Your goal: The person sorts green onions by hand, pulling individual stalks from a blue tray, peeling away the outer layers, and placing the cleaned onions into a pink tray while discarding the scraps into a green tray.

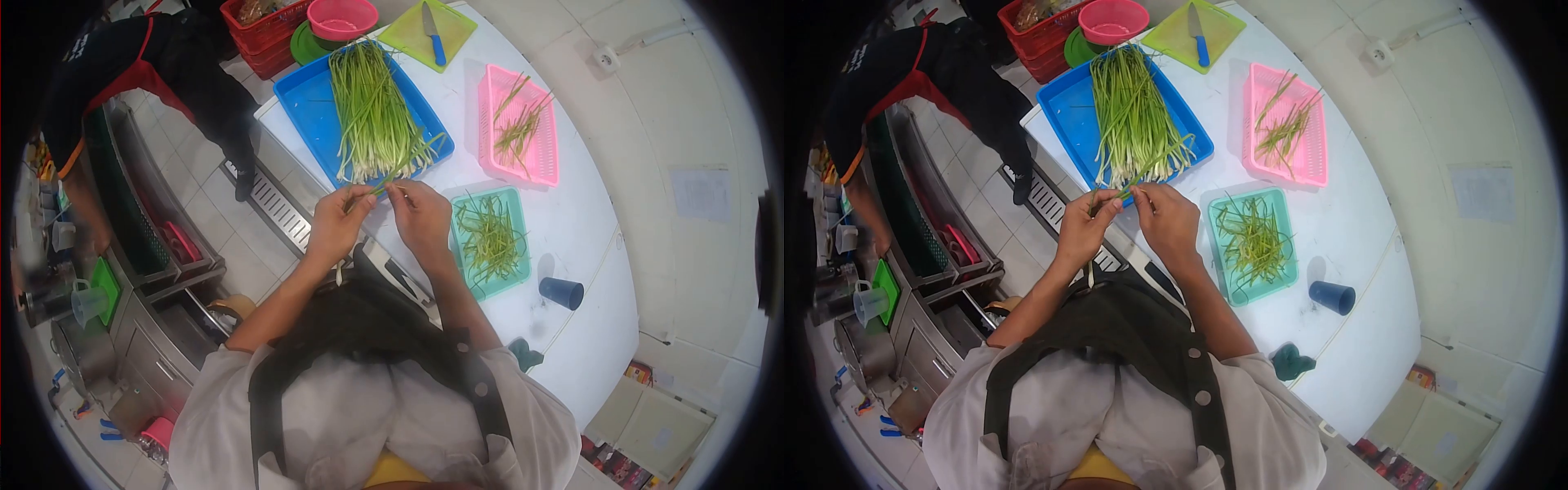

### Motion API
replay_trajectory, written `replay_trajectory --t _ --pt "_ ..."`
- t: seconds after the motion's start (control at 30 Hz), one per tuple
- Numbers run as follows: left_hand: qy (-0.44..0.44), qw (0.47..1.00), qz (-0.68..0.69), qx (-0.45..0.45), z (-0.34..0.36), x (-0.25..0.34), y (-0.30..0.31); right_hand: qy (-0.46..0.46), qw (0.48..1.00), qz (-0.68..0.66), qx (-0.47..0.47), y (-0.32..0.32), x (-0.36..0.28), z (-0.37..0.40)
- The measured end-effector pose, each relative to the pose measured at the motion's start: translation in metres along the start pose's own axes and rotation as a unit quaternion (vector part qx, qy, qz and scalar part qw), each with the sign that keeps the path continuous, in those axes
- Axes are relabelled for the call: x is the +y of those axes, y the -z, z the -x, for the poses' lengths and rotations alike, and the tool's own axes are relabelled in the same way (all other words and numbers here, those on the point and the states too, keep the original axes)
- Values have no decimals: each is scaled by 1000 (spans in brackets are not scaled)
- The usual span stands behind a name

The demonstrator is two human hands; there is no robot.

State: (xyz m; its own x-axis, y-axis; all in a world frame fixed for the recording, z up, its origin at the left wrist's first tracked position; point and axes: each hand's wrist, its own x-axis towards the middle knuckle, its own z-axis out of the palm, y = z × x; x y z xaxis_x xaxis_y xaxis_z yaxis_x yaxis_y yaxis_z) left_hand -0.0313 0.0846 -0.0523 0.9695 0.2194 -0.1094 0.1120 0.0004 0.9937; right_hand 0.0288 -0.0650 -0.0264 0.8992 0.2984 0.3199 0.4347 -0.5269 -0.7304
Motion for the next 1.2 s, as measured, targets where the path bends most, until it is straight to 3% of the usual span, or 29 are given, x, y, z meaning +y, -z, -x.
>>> replay_trajectory --t 0.07,0.1,0.2,0.23,0.3,0.4,0.43,0.47,0.5,0.6,0.63,0.67,0.73,0.87,0.93,1.03,1.2 --pt "-4 999 -42 -2 1 0 -1 52 994 94 -2 6 4 -1" --pt "-6 998 -62 -4 2 0 -1 60 992 99 53 12 10 -2" --pt "49 996 73 -12 -2 -4 12 50 977 83 191 53 38 -14" --pt "69 991 115 -14 -3 -5 18 -94 982 -35 158 74 41 -14" --pt "101 970 218 -35 -4 -4 30 -209 959 -171 85 115 53 -13" --pt "117 950 285 -56 -12 1 35 -245 955 -124 -110 166 108 13" --pt "112 949 289 -60 -14 5 33 -242 957 65 -142 173 123 28" --pt "108 948 293 -63 -16 7 30 -232 924 252 -170 177 138 45" --pt "109 948 290 -67 -17 9 26 -216 855 429 -193 179 137 52" --pt "110 951 277 -86 -20 14 8 -89 944 287 -135 161 132 60" --pt "112 952 269 -98 -20 15 1 -125 976 100 -149 150 111 53" --pt "115 952 260 -111 -19 15 -4 -155 972 -91 -154 139 85 42" --pt "106 959 222 -144 -17 9 -14 -216 901 -343 -156 114 60 30" --pt "84 967 113 -215 -10 1 -21 -218 880 -416 -71 95 47 11" --pt "61 965 47 -250 -6 -3 -19 -213 893 -388 -85 93 44 7" --pt "98 948 80 -292 0 -3 -19 -219 893 -372 -127 93 43 6" --pt "73 936 53 -341 -2 5 -22 -220 864 -409 -193 84 44 10"
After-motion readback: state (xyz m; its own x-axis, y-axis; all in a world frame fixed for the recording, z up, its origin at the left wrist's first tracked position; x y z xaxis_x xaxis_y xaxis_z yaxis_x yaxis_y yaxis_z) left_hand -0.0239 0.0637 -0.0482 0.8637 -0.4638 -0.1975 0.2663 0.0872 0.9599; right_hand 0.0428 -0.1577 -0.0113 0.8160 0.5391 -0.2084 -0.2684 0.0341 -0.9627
